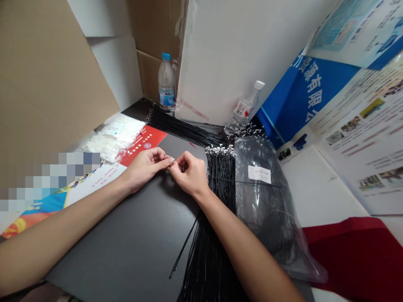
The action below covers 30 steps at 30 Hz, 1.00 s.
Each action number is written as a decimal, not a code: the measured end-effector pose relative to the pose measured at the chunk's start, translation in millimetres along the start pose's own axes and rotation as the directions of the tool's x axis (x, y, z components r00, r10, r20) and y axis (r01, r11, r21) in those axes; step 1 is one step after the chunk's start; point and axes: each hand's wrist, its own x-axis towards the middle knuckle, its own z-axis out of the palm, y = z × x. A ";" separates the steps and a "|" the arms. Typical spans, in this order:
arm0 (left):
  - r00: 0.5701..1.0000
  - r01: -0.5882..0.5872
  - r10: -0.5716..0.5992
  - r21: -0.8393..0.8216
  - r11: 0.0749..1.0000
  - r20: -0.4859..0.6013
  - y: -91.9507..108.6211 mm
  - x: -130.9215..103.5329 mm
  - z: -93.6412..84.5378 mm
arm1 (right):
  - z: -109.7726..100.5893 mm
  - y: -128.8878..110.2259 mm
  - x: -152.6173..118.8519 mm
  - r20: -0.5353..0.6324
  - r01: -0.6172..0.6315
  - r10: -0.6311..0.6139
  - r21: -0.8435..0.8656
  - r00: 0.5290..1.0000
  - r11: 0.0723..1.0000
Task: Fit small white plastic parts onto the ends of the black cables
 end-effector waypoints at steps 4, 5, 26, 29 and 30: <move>0.998 -0.036 0.036 -0.013 0.999 -0.044 -0.9 -2.7 5.9 | -0.2 -2.5 -0.8 -0.004 0.015 -0.015 0.016 1.000 1.000; 0.998 -0.032 0.031 -0.022 0.999 -0.046 -0.4 -3.4 6.7 | -0.2 -3.1 -1.1 -0.005 0.020 -0.019 0.017 1.000 1.000; 0.966 0.227 -0.258 -0.400 0.888 -0.024 6.0 1.1 7.2 | -0.5 -1.2 1.6 0.015 -0.002 0.002 0.011 1.000 1.000; 0.972 0.201 -0.233 -0.387 0.900 -0.037 5.0 0.1 7.8 | -0.2 -2.1 0.4 0.000 0.009 -0.009 0.013 1.000 1.000; 0.975 0.188 -0.219 -0.376 0.908 -0.041 4.5 -0.3 7.8 | -0.3 -2.5 -0.1 -0.005 0.015 -0.015 0.017 1.000 1.000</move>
